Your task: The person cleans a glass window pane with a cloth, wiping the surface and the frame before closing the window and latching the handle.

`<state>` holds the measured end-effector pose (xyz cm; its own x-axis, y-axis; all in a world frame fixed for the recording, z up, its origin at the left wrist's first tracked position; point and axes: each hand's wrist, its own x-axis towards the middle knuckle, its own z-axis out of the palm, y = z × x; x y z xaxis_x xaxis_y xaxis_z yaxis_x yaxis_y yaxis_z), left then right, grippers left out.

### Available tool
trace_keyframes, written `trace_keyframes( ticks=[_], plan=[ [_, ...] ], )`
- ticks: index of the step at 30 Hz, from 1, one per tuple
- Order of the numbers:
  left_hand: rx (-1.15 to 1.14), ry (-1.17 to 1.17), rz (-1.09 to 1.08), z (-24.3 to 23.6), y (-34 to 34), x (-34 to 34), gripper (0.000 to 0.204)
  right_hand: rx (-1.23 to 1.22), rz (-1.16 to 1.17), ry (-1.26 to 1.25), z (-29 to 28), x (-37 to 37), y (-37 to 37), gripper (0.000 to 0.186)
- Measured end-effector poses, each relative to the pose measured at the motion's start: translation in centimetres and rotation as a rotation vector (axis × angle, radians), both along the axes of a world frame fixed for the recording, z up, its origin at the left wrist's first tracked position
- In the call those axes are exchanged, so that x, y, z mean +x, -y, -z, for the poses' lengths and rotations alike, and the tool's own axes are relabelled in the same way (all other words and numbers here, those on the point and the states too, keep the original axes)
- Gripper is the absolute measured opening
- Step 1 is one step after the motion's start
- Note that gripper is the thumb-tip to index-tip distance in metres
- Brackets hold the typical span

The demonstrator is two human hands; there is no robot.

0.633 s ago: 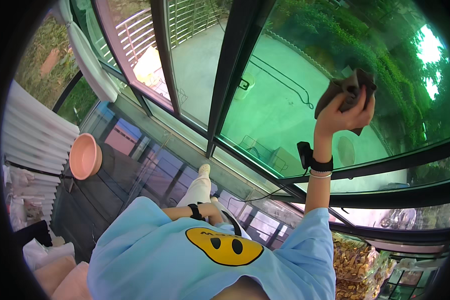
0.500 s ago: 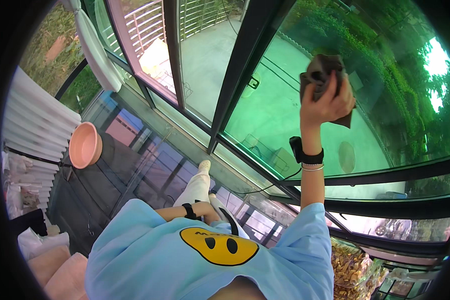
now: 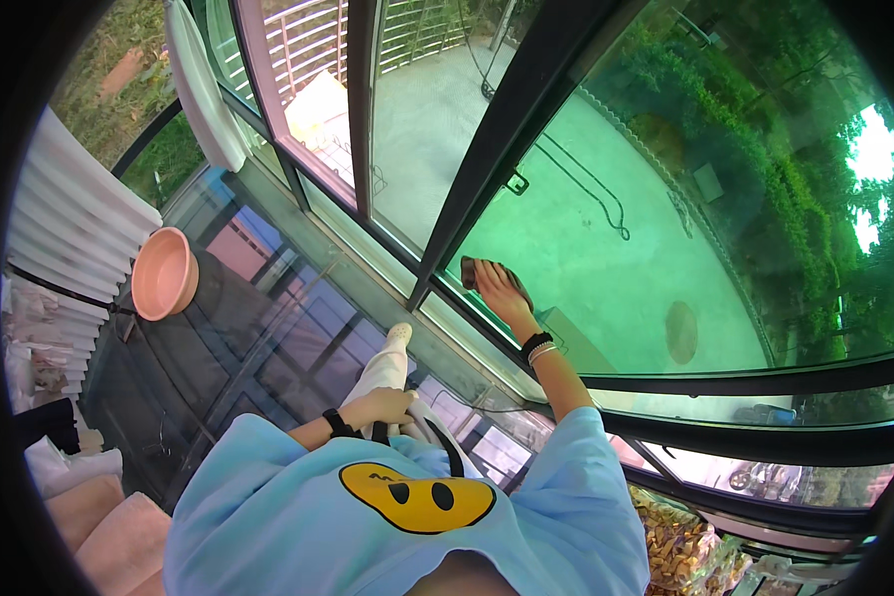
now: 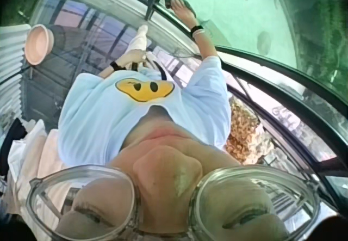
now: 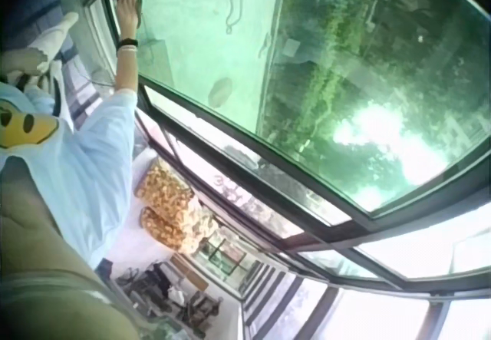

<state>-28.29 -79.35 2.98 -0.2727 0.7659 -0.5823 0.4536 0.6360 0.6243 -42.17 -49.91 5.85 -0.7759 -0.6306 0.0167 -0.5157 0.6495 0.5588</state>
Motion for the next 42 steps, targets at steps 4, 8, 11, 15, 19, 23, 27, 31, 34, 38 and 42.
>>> trace_keyframes(
  ticks=[4,8,11,15,19,23,27,31,34,38,42],
  plan=[
    [0.135,-0.034,-0.071,-0.6,-0.7,-1.8,0.050,-0.459,-0.007,-0.280,-3.1,2.0,-1.3,0.033],
    [0.158,-0.093,-0.081,-1.3,-1.5,-3.0,0.053,-0.520,0.066,-0.806,-12.0,3.2,-3.0,0.017],
    [0.126,-0.179,-0.048,-1.9,-1.8,-3.2,0.052,-0.610,0.104,-1.007,-19.5,4.3,-4.5,0.027],
    [0.143,-0.164,-0.010,-2.6,-2.6,-3.0,0.050,-0.763,0.121,-1.205,-25.5,3.9,-5.0,0.034],
    [0.147,-0.133,-0.033,-3.1,-3.4,-2.6,0.051,-0.639,0.047,-1.145,-24.4,2.1,-3.6,0.028],
    [0.094,-0.110,-0.093,-3.2,-3.4,-2.1,0.051,-0.457,0.034,-1.050,-18.1,-0.2,-1.3,0.015],
    [0.067,-0.064,-0.106,-3.4,-3.2,-1.6,0.048,-0.419,-0.066,-0.803,-10.3,-1.5,0.5,0.022],
    [0.022,-0.061,-0.164,-4.3,-2.2,-1.4,0.044,-0.370,-0.106,-0.572,-2.2,-1.8,0.8,0.028],
    [-0.051,-0.080,-0.187,-5.3,-1.8,-1.4,0.047,-0.278,-0.099,-0.322,4.1,-1.2,0.2,0.036],
    [-0.065,-0.111,-0.239,-6.0,-0.9,-1.3,0.048,-0.033,0.004,0.117,9.8,2.3,-2.4,0.036],
    [-0.015,-0.055,-0.279,-4.8,0.0,-0.9,0.050,-0.293,0.068,0.219,10.8,6.8,-5.4,0.033]
  ],
)
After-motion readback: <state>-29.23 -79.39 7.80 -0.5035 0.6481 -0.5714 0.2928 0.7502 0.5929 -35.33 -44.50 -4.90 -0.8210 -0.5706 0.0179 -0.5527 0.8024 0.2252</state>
